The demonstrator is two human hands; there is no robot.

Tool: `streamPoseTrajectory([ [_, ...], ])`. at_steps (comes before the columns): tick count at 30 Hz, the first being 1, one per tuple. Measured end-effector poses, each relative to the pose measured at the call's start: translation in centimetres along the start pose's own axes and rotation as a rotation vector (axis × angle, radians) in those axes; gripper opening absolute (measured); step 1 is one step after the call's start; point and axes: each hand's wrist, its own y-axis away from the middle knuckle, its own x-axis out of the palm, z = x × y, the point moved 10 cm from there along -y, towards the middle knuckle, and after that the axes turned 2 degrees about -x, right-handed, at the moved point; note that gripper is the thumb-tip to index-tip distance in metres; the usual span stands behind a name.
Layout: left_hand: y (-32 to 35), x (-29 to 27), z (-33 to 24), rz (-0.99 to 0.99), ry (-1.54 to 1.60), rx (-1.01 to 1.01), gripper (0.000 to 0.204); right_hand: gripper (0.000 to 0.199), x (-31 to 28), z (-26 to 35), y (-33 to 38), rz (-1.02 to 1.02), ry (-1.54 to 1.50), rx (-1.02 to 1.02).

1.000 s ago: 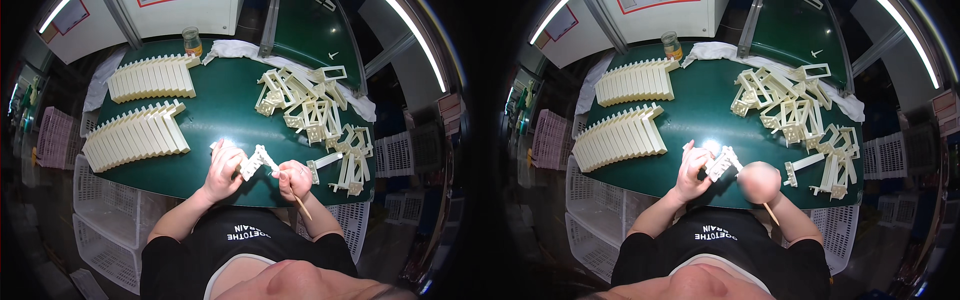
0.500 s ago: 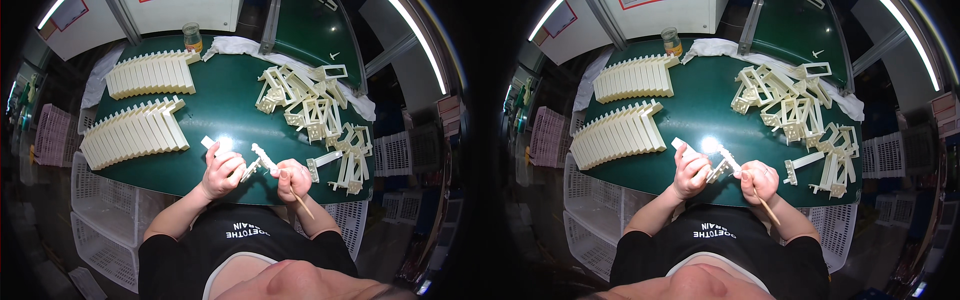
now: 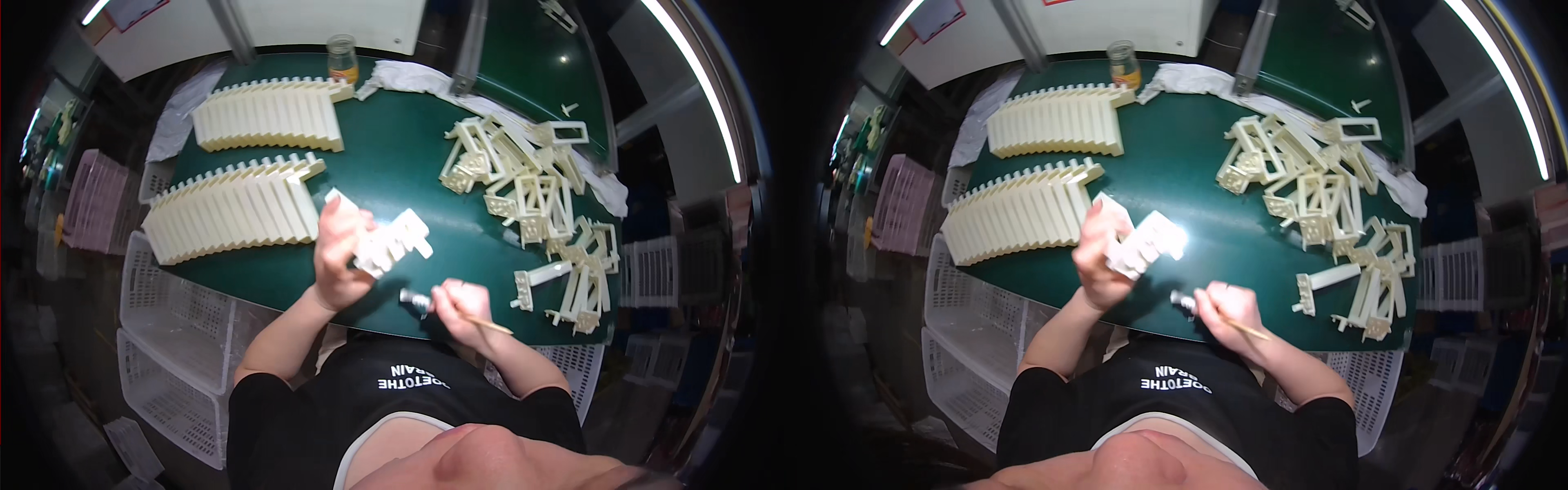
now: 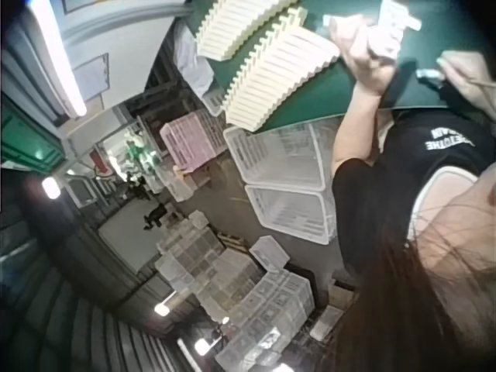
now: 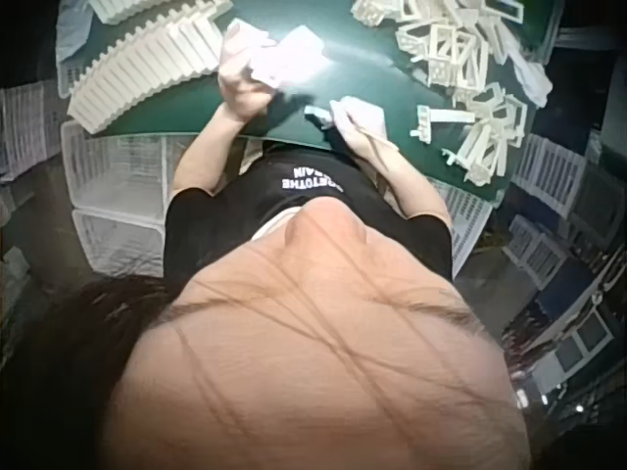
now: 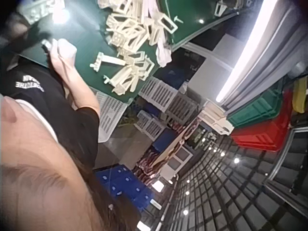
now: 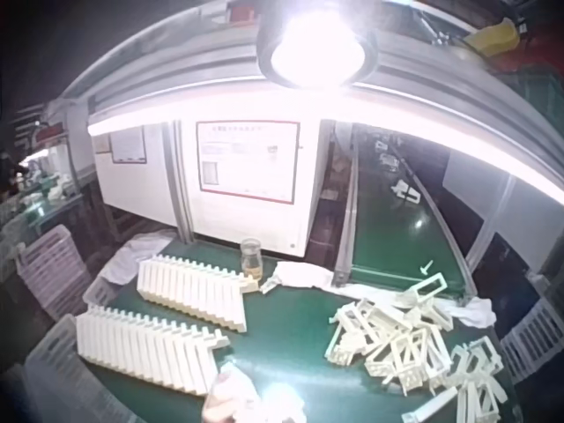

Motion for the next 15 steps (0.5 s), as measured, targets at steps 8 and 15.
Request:
streamPoseTrajectory([
  [8,-9.3,-22.1,16.7,-0.459,0.06,-0.635,0.044,0.005,-17.2,-2.3,-5.2,-0.405,0.171,-0.015],
  [15,-2.6,-35.9,40.8,-0.475,-0.701,-1.042,0.059,0.028,-31.3,-14.2,-14.0,-0.562,0.553,0.176],
])
